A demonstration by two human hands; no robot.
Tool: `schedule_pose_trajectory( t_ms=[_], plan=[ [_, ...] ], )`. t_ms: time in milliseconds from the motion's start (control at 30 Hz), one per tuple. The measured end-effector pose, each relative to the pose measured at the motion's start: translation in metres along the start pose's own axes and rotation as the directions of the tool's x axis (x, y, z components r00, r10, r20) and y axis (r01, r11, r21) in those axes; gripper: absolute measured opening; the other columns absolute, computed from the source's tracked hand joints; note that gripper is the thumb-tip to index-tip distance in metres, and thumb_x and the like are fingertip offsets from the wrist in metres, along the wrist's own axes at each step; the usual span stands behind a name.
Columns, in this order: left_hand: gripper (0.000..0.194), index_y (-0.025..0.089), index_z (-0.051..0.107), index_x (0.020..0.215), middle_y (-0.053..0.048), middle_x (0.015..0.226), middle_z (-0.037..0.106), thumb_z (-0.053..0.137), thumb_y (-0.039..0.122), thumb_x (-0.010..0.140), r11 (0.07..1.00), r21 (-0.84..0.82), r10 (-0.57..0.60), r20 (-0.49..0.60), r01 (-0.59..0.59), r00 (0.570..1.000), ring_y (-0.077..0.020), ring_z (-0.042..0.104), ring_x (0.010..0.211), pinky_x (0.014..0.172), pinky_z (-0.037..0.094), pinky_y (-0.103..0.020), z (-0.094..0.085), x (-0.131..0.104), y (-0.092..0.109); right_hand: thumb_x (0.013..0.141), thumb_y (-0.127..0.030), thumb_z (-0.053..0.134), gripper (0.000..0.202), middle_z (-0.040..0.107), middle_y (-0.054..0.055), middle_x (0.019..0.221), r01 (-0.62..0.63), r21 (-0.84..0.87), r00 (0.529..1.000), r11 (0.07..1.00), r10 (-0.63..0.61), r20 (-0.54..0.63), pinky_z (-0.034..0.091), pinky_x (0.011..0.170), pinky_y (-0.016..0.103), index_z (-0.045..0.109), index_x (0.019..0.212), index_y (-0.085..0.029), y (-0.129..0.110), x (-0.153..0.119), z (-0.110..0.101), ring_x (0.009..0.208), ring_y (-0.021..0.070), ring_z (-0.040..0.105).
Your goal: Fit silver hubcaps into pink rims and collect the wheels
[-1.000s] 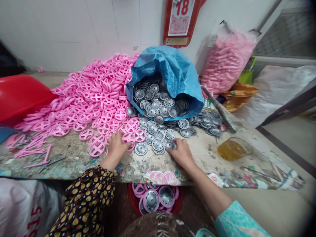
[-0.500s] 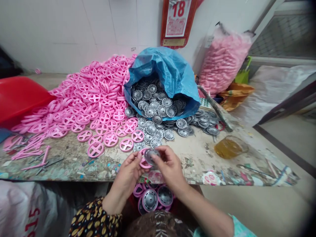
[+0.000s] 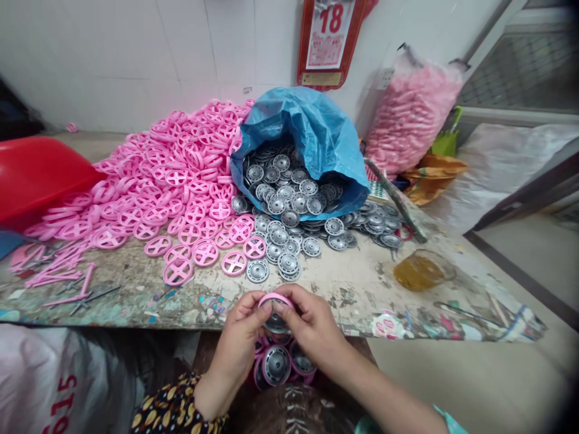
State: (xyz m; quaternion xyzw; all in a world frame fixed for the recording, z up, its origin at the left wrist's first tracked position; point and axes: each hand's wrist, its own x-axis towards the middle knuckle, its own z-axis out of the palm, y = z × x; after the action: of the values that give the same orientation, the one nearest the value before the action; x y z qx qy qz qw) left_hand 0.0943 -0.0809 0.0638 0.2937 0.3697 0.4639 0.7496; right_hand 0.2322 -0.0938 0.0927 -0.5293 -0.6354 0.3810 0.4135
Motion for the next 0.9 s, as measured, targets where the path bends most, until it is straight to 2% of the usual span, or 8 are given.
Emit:
schedule_pose_trajectory(
  t_ms=[133, 267, 367, 467, 567, 667, 767, 900],
  plan=[
    [0.022, 0.018, 0.061, 0.081, 0.001, 0.070, 0.063, 0.071, 0.034, 0.069, 0.994, 0.101, -0.038, -0.033, 0.041, 0.999, -0.0119, 0.055, 0.055, 0.050, 0.045, -0.023, -0.006, -0.001, -0.007, 0.086, -0.027, 0.052, 0.012, 0.065, 0.001, 0.080, -0.049, 0.038, 0.999, 0.998, 0.049, -0.018, 0.044, 0.067, 0.024, 0.062, 0.088, -0.019, 0.015, -0.004, 0.007, 0.074, 0.0149, 0.058],
    [0.017, 0.017, 0.066, 0.075, -0.001, 0.067, 0.065, 0.069, 0.032, 0.067, 0.834, 0.552, -0.035, 0.024, 0.016, 0.999, -0.0154, 0.057, 0.062, 0.058, 0.046, -0.026, -0.027, -0.001, -0.004, 0.086, -0.024, 0.053, 0.011, 0.064, 0.001, 0.080, -0.068, -0.132, 0.966, 0.989, 0.098, 0.238, 0.043, 0.069, 0.025, 0.063, 0.091, -0.020, 0.030, -0.014, 0.000, 0.076, 0.0160, 0.058],
    [0.016, 0.020, 0.069, 0.083, -0.004, 0.079, 0.069, 0.062, 0.031, 0.073, 0.621, 0.778, 0.157, -0.001, -0.098, 0.988, -0.0196, 0.061, 0.075, 0.071, 0.047, -0.031, -0.046, 0.007, 0.006, 0.087, -0.023, 0.054, 0.014, 0.060, 0.003, 0.089, 0.032, -0.353, 0.933, 0.935, 0.099, 0.347, 0.042, 0.072, 0.027, 0.065, 0.096, -0.024, 0.032, -0.024, -0.008, 0.081, 0.0172, 0.057],
    [0.021, 0.021, 0.068, 0.091, -0.006, 0.089, 0.067, 0.052, 0.031, 0.081, 0.302, 0.940, 0.380, 0.031, -0.156, 0.925, -0.0216, 0.060, 0.083, 0.077, 0.045, -0.034, -0.063, 0.025, 0.020, 0.088, -0.027, 0.053, 0.024, 0.055, 0.005, 0.098, 0.071, -0.510, 0.949, 0.857, 0.099, 0.298, 0.042, 0.070, 0.028, 0.061, 0.110, -0.026, 0.031, -0.023, -0.012, 0.080, 0.0172, 0.058],
    [0.029, 0.019, 0.065, 0.106, -0.010, 0.096, 0.059, 0.046, 0.026, 0.084, -0.096, 0.993, 0.471, 0.102, -0.064, 0.876, -0.0237, 0.057, 0.088, 0.076, 0.044, -0.035, -0.071, 0.049, 0.031, 0.093, -0.028, 0.045, 0.025, 0.055, 0.006, 0.098, 0.085, -0.555, 0.977, 0.828, 0.040, 0.209, 0.042, 0.073, 0.027, 0.060, 0.112, -0.022, 0.032, -0.005, -0.011, 0.083, 0.0166, 0.057],
    [0.027, 0.018, 0.066, 0.102, -0.011, 0.093, 0.053, 0.046, 0.026, 0.085, -0.320, 0.947, 0.470, 0.121, 0.041, 0.874, -0.0253, 0.055, 0.090, 0.075, 0.044, -0.034, -0.072, 0.063, 0.036, 0.095, -0.028, 0.041, 0.025, 0.057, 0.006, 0.094, 0.124, -0.604, 0.987, 0.787, -0.035, 0.157, 0.042, 0.078, 0.028, 0.063, 0.105, -0.020, 0.033, 0.023, -0.003, 0.088, 0.0178, 0.055],
    [0.023, 0.020, 0.068, 0.088, -0.009, 0.088, 0.051, 0.047, 0.029, 0.084, -0.371, 0.928, 0.431, 0.140, 0.033, 0.891, -0.0250, 0.054, 0.086, 0.075, 0.043, -0.034, -0.070, 0.060, 0.039, 0.093, -0.029, 0.044, 0.027, 0.056, 0.009, 0.100, 0.139, -0.685, 0.990, 0.715, -0.078, 0.119, 0.041, 0.080, 0.032, 0.059, 0.113, -0.021, 0.036, 0.049, 0.010, 0.094, 0.0218, 0.050],
    [0.024, 0.020, 0.068, 0.081, -0.008, 0.088, 0.051, 0.051, 0.037, 0.082, -0.324, 0.946, 0.400, 0.139, -0.002, 0.906, -0.0264, 0.053, 0.088, 0.079, 0.043, -0.038, -0.071, 0.043, 0.044, 0.088, -0.041, 0.051, 0.037, 0.051, 0.013, 0.105, 0.066, -0.778, 0.998, 0.625, -0.028, 0.062, 0.042, 0.080, 0.038, 0.056, 0.117, -0.020, 0.038, 0.071, 0.028, 0.097, 0.0271, 0.047]
  ],
)
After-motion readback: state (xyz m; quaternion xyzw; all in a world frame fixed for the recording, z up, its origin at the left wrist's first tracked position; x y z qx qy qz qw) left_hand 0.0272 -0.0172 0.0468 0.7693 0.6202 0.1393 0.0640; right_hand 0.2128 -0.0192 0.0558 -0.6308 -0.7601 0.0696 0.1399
